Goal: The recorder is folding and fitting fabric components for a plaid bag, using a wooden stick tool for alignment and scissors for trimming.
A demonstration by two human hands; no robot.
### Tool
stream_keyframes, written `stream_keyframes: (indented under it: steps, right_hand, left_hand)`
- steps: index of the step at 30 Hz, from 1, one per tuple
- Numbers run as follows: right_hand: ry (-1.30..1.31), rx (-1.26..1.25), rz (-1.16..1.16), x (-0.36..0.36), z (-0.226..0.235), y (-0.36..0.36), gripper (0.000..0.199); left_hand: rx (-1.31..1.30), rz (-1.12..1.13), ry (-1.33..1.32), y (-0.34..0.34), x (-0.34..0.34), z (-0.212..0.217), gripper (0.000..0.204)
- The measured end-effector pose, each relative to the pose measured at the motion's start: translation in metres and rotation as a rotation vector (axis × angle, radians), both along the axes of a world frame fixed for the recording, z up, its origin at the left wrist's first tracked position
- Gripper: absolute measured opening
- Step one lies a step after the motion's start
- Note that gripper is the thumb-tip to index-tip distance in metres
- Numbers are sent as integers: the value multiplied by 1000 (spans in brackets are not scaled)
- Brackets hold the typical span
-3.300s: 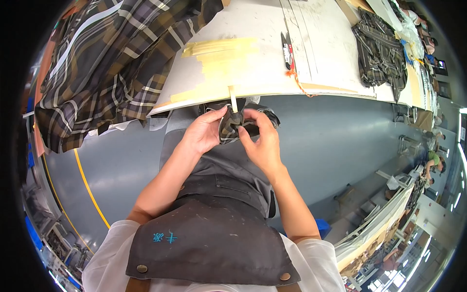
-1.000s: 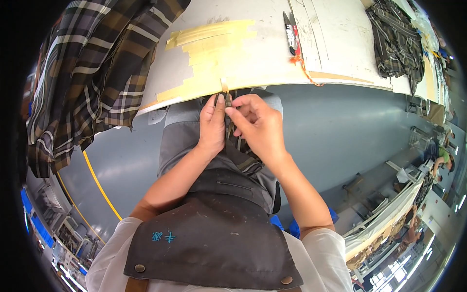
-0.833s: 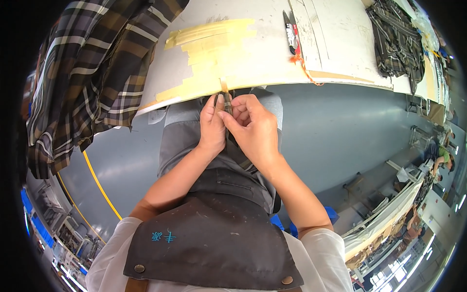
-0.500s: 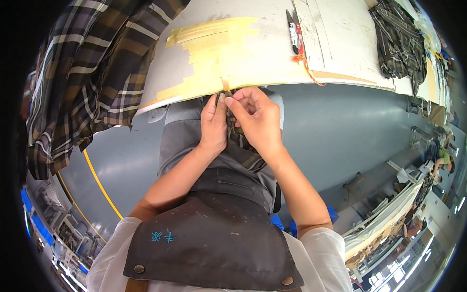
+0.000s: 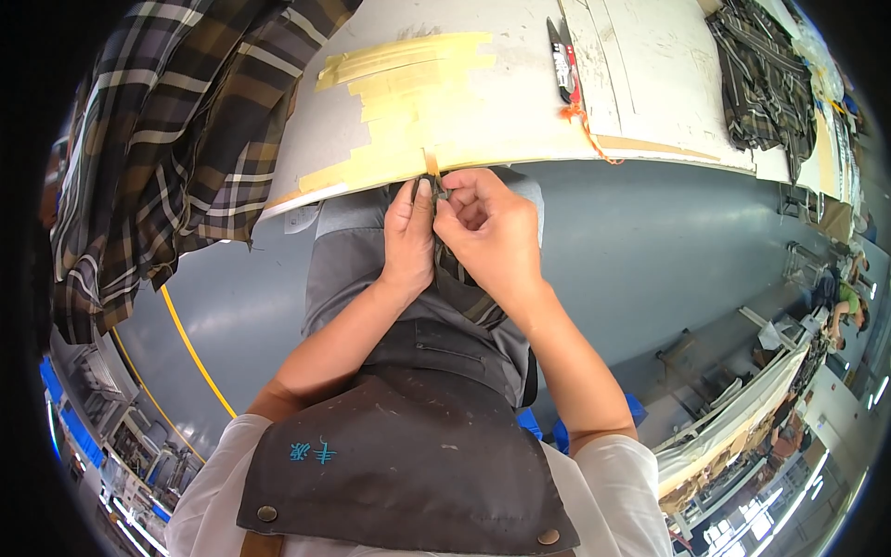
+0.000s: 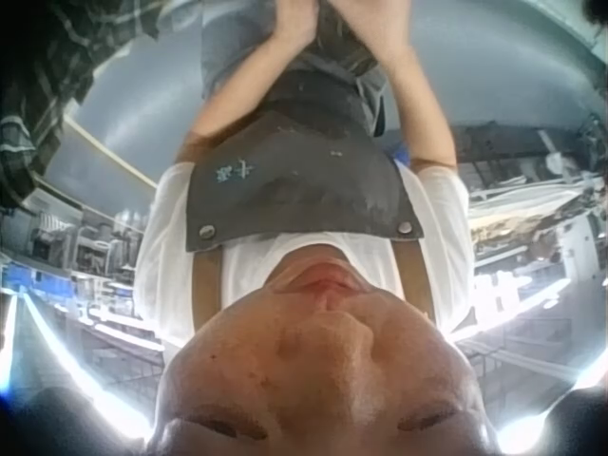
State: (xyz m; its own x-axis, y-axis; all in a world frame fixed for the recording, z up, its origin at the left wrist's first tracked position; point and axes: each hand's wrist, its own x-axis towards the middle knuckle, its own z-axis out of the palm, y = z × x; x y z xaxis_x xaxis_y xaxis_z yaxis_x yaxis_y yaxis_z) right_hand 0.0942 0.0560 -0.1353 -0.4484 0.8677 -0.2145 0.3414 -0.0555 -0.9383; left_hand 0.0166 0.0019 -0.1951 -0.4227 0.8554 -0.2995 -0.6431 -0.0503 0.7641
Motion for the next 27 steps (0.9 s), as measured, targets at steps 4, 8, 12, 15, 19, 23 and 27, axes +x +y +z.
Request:
stream_keyframes:
  steps: [4,8,12,15,19,23,27]
  right_hand:
    - [-181,415,-22,-10,0,3,12]
    - [-241,514,-135,-13,2,22,7]
    - [-469,1062,-88,1,14,86,22]
    - [-717,1216,-118,11,12,128,29]
    - [-865,880,37,20,19,137,28]
    - [-438,193,8,34,38,90,20]
    - [86,-775,108,32,57,23,39]
  left_hand:
    - [16,-19,11,-1,0,-4,29]
    - [-86,-38,45,-2,0,-7,31]
    - [-69,-12,137,0,0,-13,24]
    - [-84,-32,145,1,3,-13,24]
    - [-86,-31,138,2,3,-10,24]
    - [-75,-19,154,1,3,-10,25]
    - [-73,-26,47,-2,0,-7,29]
